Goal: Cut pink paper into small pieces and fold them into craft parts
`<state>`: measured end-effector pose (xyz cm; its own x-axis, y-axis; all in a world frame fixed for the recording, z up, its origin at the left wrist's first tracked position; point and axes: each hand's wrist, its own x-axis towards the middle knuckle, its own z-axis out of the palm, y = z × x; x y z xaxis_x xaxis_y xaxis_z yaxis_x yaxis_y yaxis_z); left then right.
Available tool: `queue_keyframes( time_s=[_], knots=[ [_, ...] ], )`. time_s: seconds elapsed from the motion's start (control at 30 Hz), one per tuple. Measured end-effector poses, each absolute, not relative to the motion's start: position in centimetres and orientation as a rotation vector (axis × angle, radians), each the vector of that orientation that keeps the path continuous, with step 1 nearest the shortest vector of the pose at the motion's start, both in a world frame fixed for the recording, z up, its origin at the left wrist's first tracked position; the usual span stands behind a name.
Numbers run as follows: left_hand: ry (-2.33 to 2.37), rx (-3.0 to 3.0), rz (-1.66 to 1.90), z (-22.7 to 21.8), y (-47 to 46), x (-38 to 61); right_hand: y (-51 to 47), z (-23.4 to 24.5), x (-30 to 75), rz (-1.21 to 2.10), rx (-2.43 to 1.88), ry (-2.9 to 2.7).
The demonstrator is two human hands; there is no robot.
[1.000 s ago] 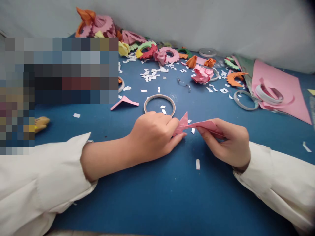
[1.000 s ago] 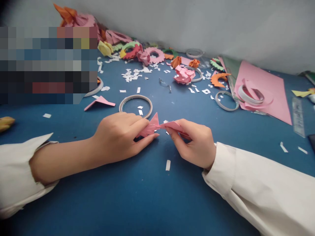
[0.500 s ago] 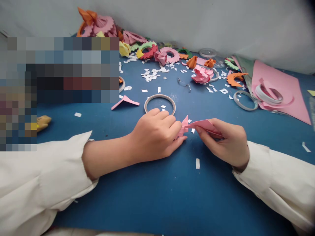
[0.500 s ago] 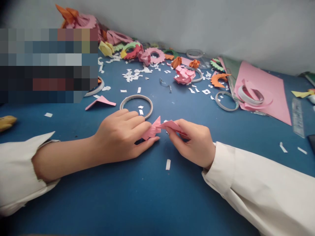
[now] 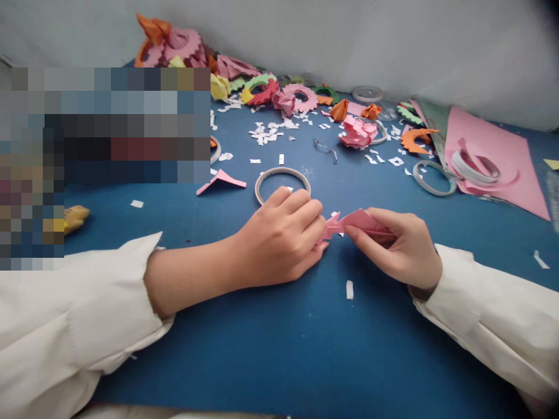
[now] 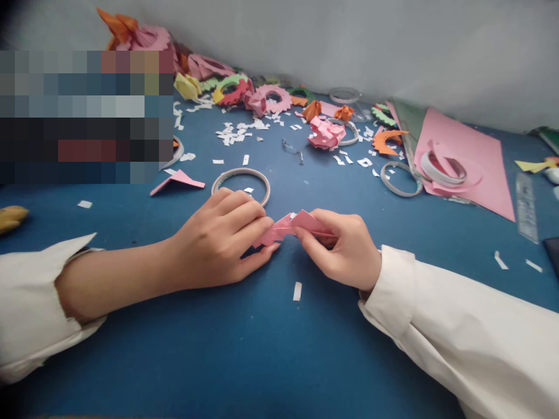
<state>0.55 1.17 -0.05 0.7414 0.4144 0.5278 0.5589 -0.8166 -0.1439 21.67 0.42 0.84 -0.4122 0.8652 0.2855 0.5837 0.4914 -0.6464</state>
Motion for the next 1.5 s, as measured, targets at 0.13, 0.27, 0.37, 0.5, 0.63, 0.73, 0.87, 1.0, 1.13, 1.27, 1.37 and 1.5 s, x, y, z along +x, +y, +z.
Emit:
queue_keyframes(
  time_s=[0.13,0.27,0.37,0.5,0.63,0.73,0.87,1.0,1.13,1.27,1.37,1.5],
  knots=[
    [-0.736,-2.69,-0.717,-0.1,1.2,0.6,0.5,0.8,21.7,0.662,-1.176,-2.122],
    [-0.727,-2.716,-0.721,-0.2,1.3,0.6,0.5,0.8,21.6,0.683,-1.13,-2.11],
    [-0.697,-2.745,-0.726,-0.2,1.3,0.7,0.5,0.8,21.6,0.732,-1.116,-2.09],
    [-0.667,-2.776,-0.709,-0.2,1.4,0.8,0.5,0.8,21.5,0.698,-1.114,-2.115],
    [-0.66,-2.776,-0.719,-0.2,1.4,0.8,0.5,0.8,21.6,0.649,-1.134,-2.133],
    [-0.656,-2.773,-0.736,-0.3,1.4,0.9,0.4,0.9,21.7,0.636,-1.108,-2.133],
    [-0.637,-2.775,-0.764,-0.3,1.4,1.0,0.2,0.9,21.5,0.609,-1.116,-2.145],
    [-0.629,-2.772,-0.773,-0.3,1.5,1.1,-0.2,0.7,21.2,0.528,-1.137,-2.143],
    [-0.645,-2.737,-0.799,-0.3,1.4,1.0,-0.5,0.7,21.2,0.493,-1.144,-2.143],
    [-0.662,-2.722,-0.822,-0.4,1.3,1.0,-0.4,0.6,21.4,0.588,-1.133,-2.13],
    [-0.632,-2.707,-0.856,-0.4,1.3,0.9,-0.2,0.5,21.4,0.631,-1.129,-2.117],
    [-0.638,-2.685,-0.867,-0.4,1.4,1.0,0.0,0.5,21.3,0.614,-1.116,-2.11]
  ],
)
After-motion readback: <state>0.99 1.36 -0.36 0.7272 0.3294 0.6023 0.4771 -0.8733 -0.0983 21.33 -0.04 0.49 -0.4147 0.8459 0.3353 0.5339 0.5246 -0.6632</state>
